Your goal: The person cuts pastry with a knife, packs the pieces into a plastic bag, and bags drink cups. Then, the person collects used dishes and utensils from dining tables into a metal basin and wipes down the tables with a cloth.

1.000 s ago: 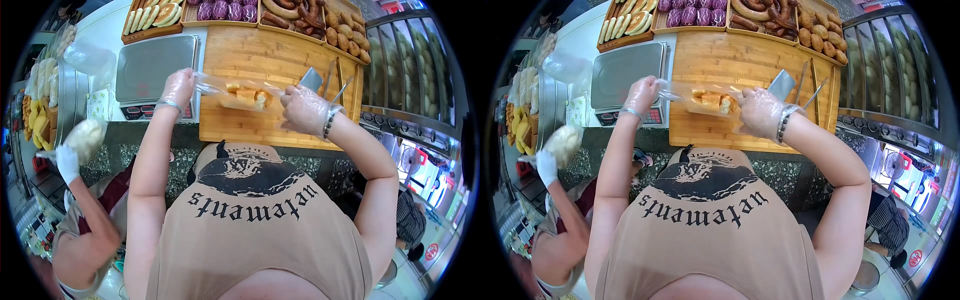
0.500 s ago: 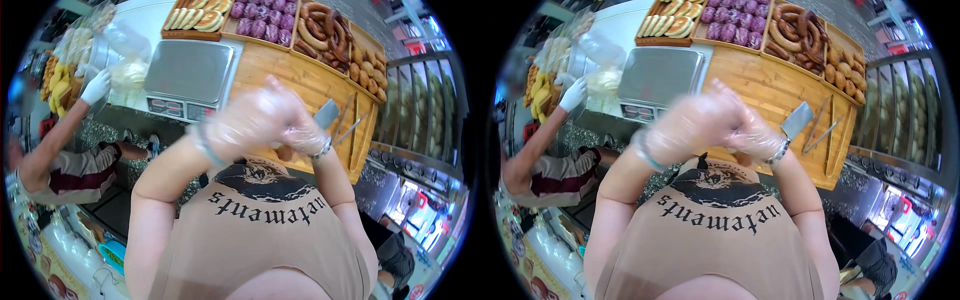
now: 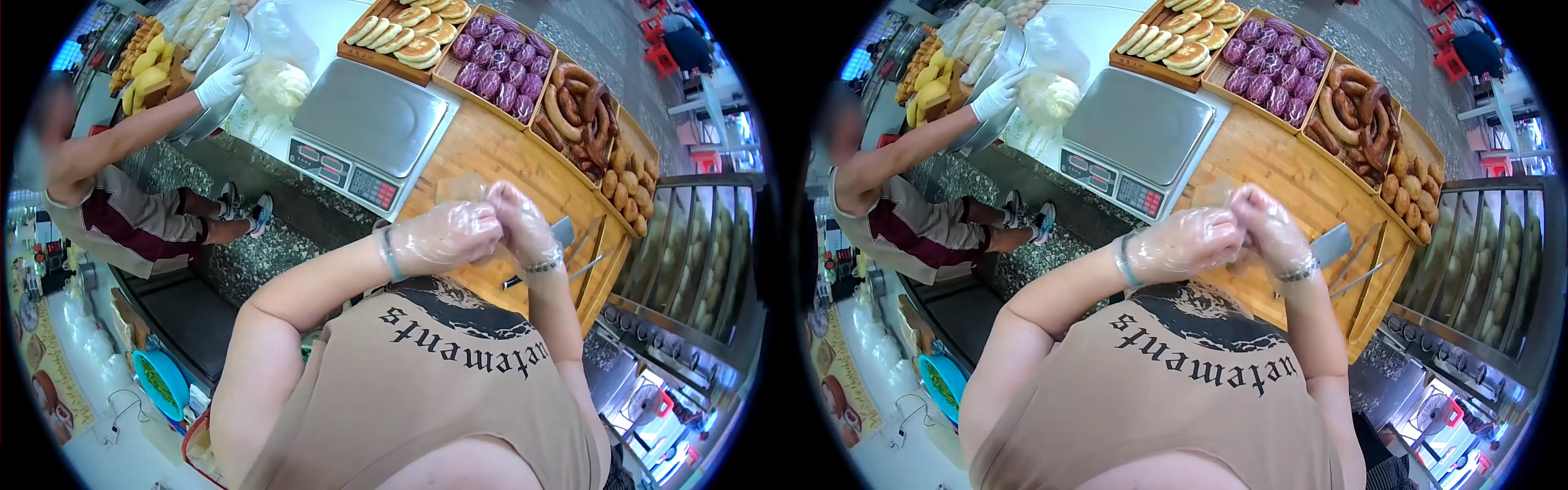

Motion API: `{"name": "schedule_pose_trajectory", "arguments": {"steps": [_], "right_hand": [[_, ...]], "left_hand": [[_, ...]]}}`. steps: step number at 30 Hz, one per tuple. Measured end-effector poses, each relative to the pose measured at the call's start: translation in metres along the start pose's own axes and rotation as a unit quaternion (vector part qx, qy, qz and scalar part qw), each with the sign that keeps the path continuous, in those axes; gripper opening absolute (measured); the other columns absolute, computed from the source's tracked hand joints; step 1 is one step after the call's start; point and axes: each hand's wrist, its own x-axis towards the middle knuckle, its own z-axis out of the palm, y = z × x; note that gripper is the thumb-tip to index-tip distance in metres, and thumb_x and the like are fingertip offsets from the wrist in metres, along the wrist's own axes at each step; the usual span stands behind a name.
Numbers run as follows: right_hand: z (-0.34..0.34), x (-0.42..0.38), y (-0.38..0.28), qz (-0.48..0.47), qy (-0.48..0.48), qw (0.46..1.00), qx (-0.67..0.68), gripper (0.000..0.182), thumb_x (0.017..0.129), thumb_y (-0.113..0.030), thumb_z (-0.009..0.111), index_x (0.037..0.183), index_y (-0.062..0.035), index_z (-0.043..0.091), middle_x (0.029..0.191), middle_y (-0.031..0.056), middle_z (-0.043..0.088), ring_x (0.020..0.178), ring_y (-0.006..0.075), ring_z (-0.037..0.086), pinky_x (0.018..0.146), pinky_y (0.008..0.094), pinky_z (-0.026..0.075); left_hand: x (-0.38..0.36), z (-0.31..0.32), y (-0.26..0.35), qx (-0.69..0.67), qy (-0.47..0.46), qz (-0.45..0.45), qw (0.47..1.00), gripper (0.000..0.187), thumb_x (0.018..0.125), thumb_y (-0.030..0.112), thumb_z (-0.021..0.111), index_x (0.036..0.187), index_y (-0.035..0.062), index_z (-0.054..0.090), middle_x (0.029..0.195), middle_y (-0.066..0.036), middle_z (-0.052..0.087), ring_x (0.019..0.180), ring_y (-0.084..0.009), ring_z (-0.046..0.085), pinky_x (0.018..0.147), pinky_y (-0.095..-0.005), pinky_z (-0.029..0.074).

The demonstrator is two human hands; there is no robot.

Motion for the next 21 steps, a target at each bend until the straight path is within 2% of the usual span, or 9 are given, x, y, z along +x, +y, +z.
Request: {"name": "schedule_pose_trajectory", "arguments": {"steps": [3,5,7,9,10,13,15,17,21], "right_hand": [[-0.006,-0.008,-0.005,0.057,-0.086,0.995,-0.001,0.013,0.086,-0.017,0.064,0.094,-0.0113,0.056,0.083,-0.0055,0.053,0.069,0.0043,0.046,0.059,0.0202,0.038],[-0.005,-0.018,-0.021,0.024,-0.201,0.972,-0.121,0.009,0.085,-0.013,0.064,0.09,-0.0094,0.057,0.083,-0.0054,0.052,0.077,0.0073,0.051,0.066,0.025,0.043],[0.004,-0.019,-0.025,-0.028,-0.19,0.963,-0.19,0.009,0.08,-0.005,0.063,0.087,-0.0074,0.057,0.084,0.001,0.056,0.082,0.0132,0.055,0.07,0.0291,0.046],[0.009,-0.015,-0.022,-0.272,-0.092,0.828,-0.482,0.015,0.073,0.001,0.061,0.085,-0.0068,0.055,0.083,0.0084,0.055,0.077,0.0196,0.055,0.069,0.0312,0.046],[0.015,-0.017,-0.023,-0.293,0.014,0.796,-0.53,0.018,0.068,0.003,0.061,0.08,-0.0067,0.052,0.078,0.0122,0.051,0.073,0.0263,0.054,0.066,0.0341,0.045],[0.011,-0.001,-0.013,-0.338,0.109,0.797,-0.489,0.019,0.066,0.002,0.064,0.077,-0.0068,0.051,0.072,0.0097,0.047,0.07,0.0295,0.053,0.062,0.0379,0.045],[0.012,0.007,-0.017,-0.411,0.106,0.75,-0.508,0.02,0.065,-0.003,0.068,0.074,-0.0077,0.05,0.071,0.0093,0.048,0.068,0.0306,0.052,0.059,0.0395,0.044],[0.019,0.011,-0.027,-0.466,0.092,0.646,-0.598,0.022,0.065,-0.009,0.07,0.071,-0.008,0.049,0.071,0.0091,0.048,0.065,0.0293,0.051,0.055,0.0391,0.044],[0.047,0.017,-0.039,-0.492,-0.03,0.669,-0.556,0.021,0.066,-0.009,0.07,0.068,-0.0047,0.05,0.071,0.0114,0.049,0.065,0.0296,0.052,0.057,0.0369,0.043]], "left_hand": [[0.002,-0.011,-0.001,-0.007,0.076,0.062,0.995,0.011,0.085,0.013,0.056,0.092,0.0051,0.055,0.092,-0.011,0.055,0.085,-0.0243,0.057,0.08,-0.033,0.046],[0.005,-0.008,-0.003,-0.376,-0.018,-0.216,0.901,0.028,0.09,0.023,0.051,0.105,0.0008,0.057,0.099,-0.01,0.059,0.082,-0.0149,0.057,0.079,-0.0289,0.047],[0.011,-0.005,-0.018,-0.39,-0.117,-0.296,0.864,0.044,0.093,0.034,0.048,0.117,-0.0024,0.053,0.102,-0.009,0.061,0.078,-0.0107,0.056,0.075,-0.0266,0.048],[0.006,0.005,-0.043,-0.359,-0.094,-0.303,0.878,0.041,0.094,0.033,0.049,0.117,0.0004,0.055,0.098,-0.007,0.062,0.078,-0.0099,0.056,0.072,-0.0236,0.047],[0.001,0.004,-0.049,-0.479,-0.117,-0.341,0.8,0.036,0.095,0.032,0.049,0.115,0.0034,0.056,0.1,-0.006,0.062,0.083,-0.0078,0.055,0.072,-0.0202,0.044],[0.003,0.02,-0.025,-0.603,0.0,-0.377,0.703,0.029,0.096,0.031,0.048,0.109,0.0069,0.056,0.09,-0.002,0.06,0.075,-0.006,0.051,0.067,-0.0183,0.041],[0.006,0.001,-0.021,-0.566,-0.012,-0.404,0.718,0.026,0.095,0.032,0.051,0.103,0.0081,0.055,0.078,0.003,0.053,0.065,-0.0052,0.045,0.062,-0.0189,0.04],[-0.001,-0.025,-0.019,-0.466,-0.067,-0.368,0.802,0.023,0.093,0.031,0.054,0.1,0.009,0.054,0.071,0.005,0.047,0.061,-0.0043,0.04,0.06,-0.0192,0.039],[-0.02,-0.068,0.0,-0.45,-0.057,-0.326,0.829,0.018,0.092,0.024,0.055,0.09,0.0063,0.057,0.076,0.001,0.055,0.07,-0.0072,0.049,0.067,-0.0218,0.043]]}}
